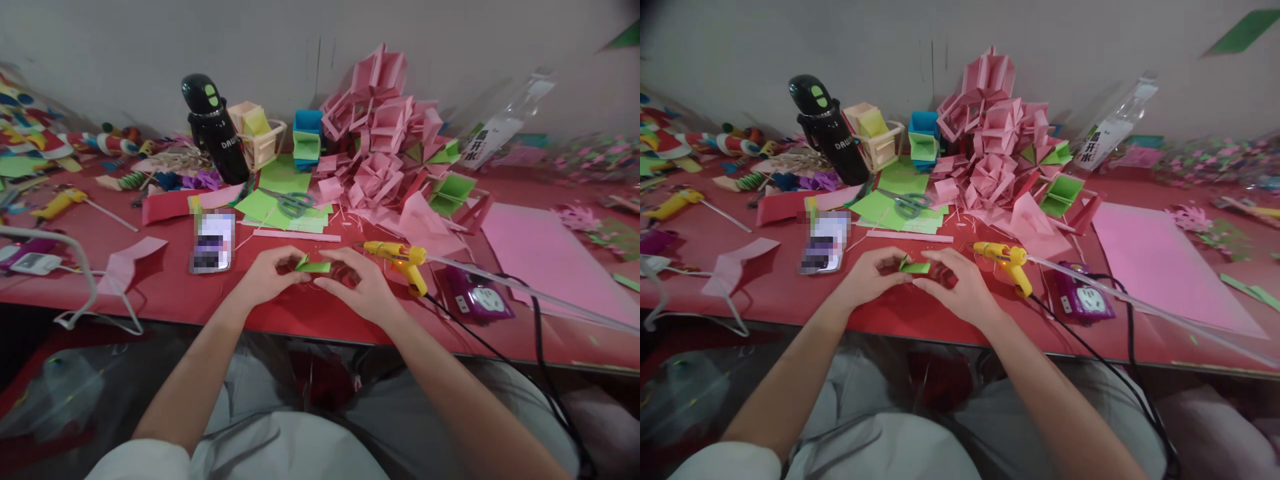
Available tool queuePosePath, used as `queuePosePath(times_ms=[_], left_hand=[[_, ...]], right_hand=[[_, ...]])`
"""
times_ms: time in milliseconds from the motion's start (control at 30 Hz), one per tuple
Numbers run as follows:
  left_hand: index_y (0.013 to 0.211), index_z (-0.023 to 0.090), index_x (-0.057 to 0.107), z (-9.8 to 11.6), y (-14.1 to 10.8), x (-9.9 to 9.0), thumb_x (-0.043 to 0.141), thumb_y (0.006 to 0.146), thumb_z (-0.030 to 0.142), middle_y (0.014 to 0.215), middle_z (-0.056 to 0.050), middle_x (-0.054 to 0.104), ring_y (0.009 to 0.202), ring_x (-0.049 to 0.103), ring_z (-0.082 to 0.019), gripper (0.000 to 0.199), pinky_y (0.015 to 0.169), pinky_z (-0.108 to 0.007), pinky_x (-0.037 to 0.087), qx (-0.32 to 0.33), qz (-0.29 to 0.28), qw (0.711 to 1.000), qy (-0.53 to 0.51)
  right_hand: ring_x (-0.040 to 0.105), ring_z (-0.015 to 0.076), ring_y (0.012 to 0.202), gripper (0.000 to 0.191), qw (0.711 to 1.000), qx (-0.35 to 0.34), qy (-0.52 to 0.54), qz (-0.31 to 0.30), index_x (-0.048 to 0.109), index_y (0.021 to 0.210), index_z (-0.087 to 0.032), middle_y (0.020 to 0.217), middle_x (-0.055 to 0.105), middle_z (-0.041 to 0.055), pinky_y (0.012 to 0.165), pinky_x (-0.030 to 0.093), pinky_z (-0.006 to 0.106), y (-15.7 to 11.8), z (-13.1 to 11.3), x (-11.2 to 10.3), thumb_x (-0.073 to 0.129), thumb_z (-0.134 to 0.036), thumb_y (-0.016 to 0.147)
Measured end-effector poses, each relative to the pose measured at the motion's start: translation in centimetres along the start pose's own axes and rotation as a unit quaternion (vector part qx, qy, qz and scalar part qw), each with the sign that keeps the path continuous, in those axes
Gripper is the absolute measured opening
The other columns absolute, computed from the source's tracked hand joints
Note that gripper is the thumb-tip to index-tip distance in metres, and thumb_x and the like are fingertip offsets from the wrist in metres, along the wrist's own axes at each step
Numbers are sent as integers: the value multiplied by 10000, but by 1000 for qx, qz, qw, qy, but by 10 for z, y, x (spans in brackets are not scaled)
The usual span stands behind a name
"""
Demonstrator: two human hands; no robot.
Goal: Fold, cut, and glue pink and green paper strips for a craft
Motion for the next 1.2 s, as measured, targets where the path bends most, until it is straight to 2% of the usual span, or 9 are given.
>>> queuePosePath(times_ms=[167,400,500,633,700,800,967,1100,1200], left_hand=[[915,168,731,-1,0,-2,831,765,363,886,-43,739,816,675,-173,265,796,-298,541,-10,-1,1000,-28],[955,181,738,-5,2,-14,795,797,404,916,-56,752,804,709,-189,279,782,-328,585,-38,58,993,-96],[946,169,695,-11,2,-16,831,749,394,911,-64,756,782,715,-193,329,783,-350,592,-67,68,983,-157],[1065,170,643,-18,4,-16,837,724,337,979,-95,760,888,721,-227,426,848,-395,577,-96,78,976,-179],[1142,182,615,-17,5,-24,825,711,296,1126,-117,734,968,705,-234,493,882,-406,564,-84,123,979,-141],[1176,205,622,-6,9,-38,783,725,278,1249,-111,681,1081,657,-250,484,946,-429,532,-30,175,984,3],[1082,233,713,9,39,-27,672,839,320,1194,-65,696,1149,617,-274,262,1050,-450,451,10,29,971,237],[1073,187,722,12,73,-12,643,849,227,1136,-121,686,1084,611,-318,242,982,-459,446,37,-3,926,375],[913,185,722,4,91,0,660,834,193,960,-112,681,965,615,-299,101,898,-419,448,33,-36,915,401]], right_hand=[[651,183,803,125,999,-14,-31,4,712,990,-218,926,701,56,707,527,314,0,0,0,713,-299,895],[654,192,821,116,998,0,-55,13,722,983,-211,944,688,69,742,537,334,1,0,-1,679,-288,908],[655,189,835,154,998,36,-22,46,735,1002,-228,986,689,67,687,531,316,2,5,-4,674,-342,918],[671,197,869,197,986,79,63,136,683,1010,-227,963,703,57,699,548,318,0,11,-15,645,-404,932],[666,185,791,230,975,99,104,170,634,1035,-227,910,698,44,670,554,319,-2,14,-17,599,-441,955],[626,166,698,223,973,91,81,194,580,1000,-227,851,666,32,644,541,315,-5,11,-20,524,-443,992],[531,140,611,249,979,73,2,189,518,831,-230,708,563,-9,572,466,277,-9,0,-21,506,-416,997],[589,159,691,242,987,94,69,115,585,890,-224,786,627,19,605,497,286,-7,3,-9,562,-451,971],[597,167,704,263,984,122,105,74,613,892,-221,821,647,32,585,499,287,-8,10,0,595,-477,949]])
Point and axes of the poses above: each hand's wrist, its own y-axis towards the middle knuckle, its own x-axis out of the palm, z = x × y, the point moved 7 cm from there along y, towards the middle knuckle
